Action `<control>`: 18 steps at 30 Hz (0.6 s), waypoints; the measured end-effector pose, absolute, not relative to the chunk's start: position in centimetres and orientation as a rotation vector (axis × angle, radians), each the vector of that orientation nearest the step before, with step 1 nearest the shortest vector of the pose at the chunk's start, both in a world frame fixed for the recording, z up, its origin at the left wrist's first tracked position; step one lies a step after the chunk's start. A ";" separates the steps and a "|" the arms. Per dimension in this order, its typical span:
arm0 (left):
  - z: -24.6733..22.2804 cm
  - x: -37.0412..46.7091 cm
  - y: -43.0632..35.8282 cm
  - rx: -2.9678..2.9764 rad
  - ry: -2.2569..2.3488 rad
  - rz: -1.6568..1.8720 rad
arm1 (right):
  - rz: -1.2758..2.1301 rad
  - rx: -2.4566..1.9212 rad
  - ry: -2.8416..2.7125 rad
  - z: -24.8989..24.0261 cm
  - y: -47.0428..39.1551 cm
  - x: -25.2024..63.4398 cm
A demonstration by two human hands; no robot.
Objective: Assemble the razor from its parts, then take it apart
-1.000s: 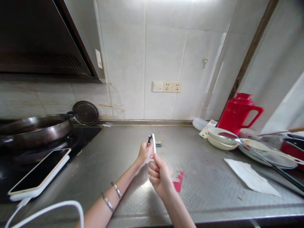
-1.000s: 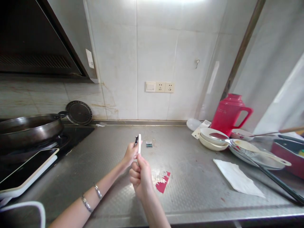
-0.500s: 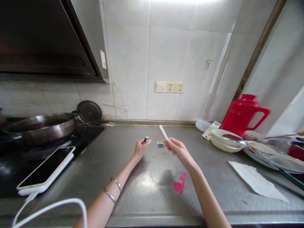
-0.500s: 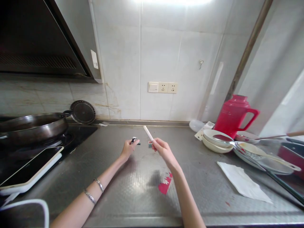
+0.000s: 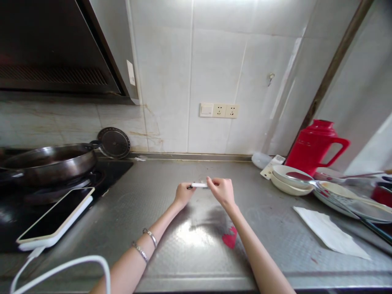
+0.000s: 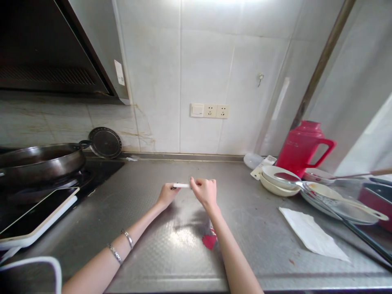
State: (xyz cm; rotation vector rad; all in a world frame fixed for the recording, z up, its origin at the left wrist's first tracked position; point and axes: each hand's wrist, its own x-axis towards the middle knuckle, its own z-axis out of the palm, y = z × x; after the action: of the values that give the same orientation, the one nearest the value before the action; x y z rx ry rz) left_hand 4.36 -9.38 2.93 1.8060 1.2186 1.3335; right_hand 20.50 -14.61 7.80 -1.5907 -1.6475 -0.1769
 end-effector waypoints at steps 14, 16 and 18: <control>3.9 5.2 -10.4 1.664 1.137 1.379 | -0.121 -1.484 -1.631 7.7 -14.4 21.2; 4.2 5.0 -10.5 1.662 1.116 1.424 | -0.188 -1.521 -1.604 7.7 -14.4 22.1; 4.4 4.8 -10.4 1.657 1.115 1.477 | -0.228 -1.567 -1.556 7.7 -14.4 23.2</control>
State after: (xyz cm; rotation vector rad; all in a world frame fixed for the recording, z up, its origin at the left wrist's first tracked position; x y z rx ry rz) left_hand 4.81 -10.42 4.41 1.6572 1.1152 1.4766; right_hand 23.16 -14.40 7.74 -1.5672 -1.5558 -0.2280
